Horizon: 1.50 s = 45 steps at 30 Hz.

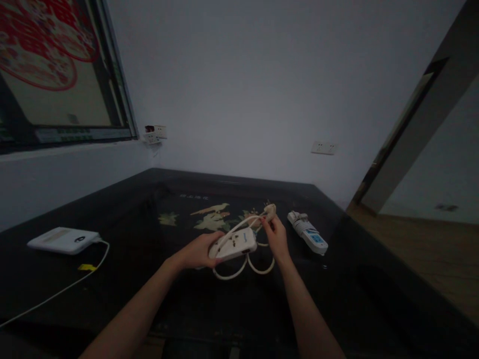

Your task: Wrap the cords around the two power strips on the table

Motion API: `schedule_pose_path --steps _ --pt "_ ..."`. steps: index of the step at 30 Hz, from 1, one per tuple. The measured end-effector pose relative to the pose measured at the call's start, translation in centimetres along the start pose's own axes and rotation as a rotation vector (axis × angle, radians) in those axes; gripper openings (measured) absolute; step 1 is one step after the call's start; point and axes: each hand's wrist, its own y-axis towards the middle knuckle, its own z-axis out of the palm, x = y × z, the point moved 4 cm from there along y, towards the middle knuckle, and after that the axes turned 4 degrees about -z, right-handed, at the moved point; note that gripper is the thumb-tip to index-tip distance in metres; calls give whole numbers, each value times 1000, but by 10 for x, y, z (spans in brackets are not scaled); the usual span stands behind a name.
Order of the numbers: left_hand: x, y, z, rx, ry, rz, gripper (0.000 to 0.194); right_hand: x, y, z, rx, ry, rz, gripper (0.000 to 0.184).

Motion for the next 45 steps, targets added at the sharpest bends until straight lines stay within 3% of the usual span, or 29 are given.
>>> schedule_pose_path --steps 3,8,11,15,20,25,30,38,45 --pt "-11 -5 7 104 -60 88 62 -8 0 7 75 52 40 30" --pt "-11 -8 6 5 -150 140 66 -8 -11 34 240 85 58 27" --pt "-12 -6 7 -85 -286 180 74 -2 -19 48 305 80 55 25" --pt "-8 -1 5 -275 -474 171 90 7 -25 49 323 17 52 28" --pt "10 7 0 -443 -366 -15 66 26 -28 45 380 -81 3 22" --pt "27 8 1 -426 -158 -258 56 55 -34 41 447 -148 -70 19" --pt "29 6 2 -392 -51 -306 57 73 -39 39 524 -152 -140 13" --pt "26 6 5 -293 168 -398 62 44 -35 45 459 -62 7 19" --pt "39 8 10 -220 210 -487 65 29 -31 49 393 238 163 22"
